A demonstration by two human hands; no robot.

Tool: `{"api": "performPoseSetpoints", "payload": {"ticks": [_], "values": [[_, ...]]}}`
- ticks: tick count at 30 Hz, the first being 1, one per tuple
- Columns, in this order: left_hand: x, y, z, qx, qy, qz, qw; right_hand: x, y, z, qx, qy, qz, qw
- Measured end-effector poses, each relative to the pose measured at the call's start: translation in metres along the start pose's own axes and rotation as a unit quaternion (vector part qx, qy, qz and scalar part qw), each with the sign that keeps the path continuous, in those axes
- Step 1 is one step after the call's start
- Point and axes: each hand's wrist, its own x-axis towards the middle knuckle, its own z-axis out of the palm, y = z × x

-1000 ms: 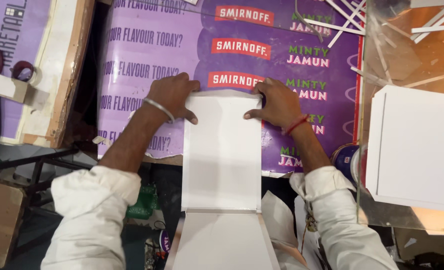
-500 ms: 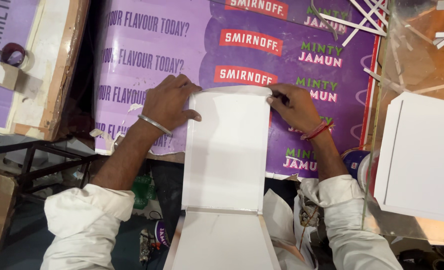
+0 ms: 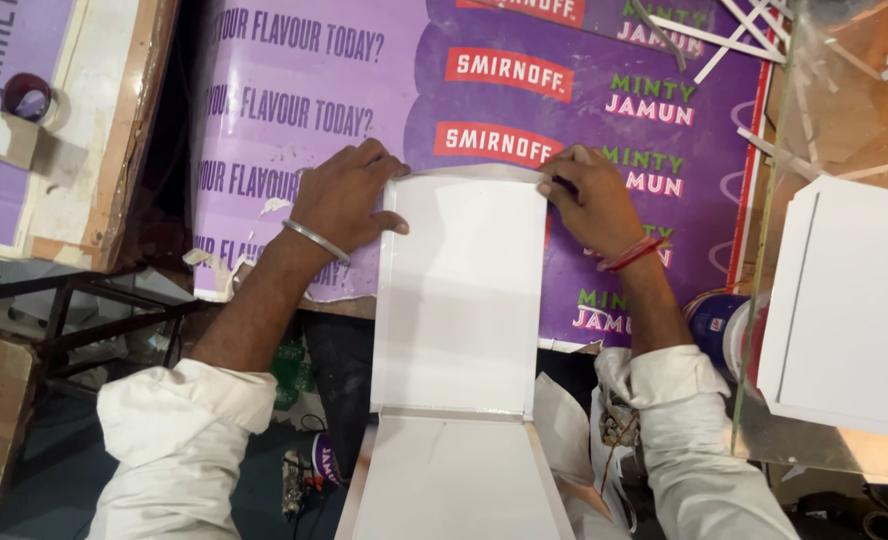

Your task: The person folds and presses the edges of white cardboard boxes on a workbench, repeatedly opening and closing the flaps to set creases. The person handles multiple boxes one at a time, aligning edges and smoothing surfaces.

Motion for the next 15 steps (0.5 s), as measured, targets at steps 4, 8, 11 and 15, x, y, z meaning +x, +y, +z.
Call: {"api": "performPoseSetpoints", "payload": {"ticks": [4, 8, 11, 15], "values": [[0.001, 0.000, 0.002, 0.003, -0.010, -0.017, 1.000, -0.002, -0.001, -0.010, 0.087, -0.060, 0.145, 0.984], [0.001, -0.002, 0.005, 0.016, 0.004, 0.002, 1.000, -0.009, -0.009, -0.004, -0.024, -0.015, 0.053, 0.998], [-0.004, -0.001, 0.012, 0.061, 0.014, 0.029, 0.998, -0.019, -0.015, 0.005, -0.096, 0.017, 0.003, 0.995], [-0.021, 0.010, 0.021, 0.148, -0.051, 0.044, 0.987, -0.032, -0.026, 0.009, -0.129, -0.003, 0.044, 0.991]]}}
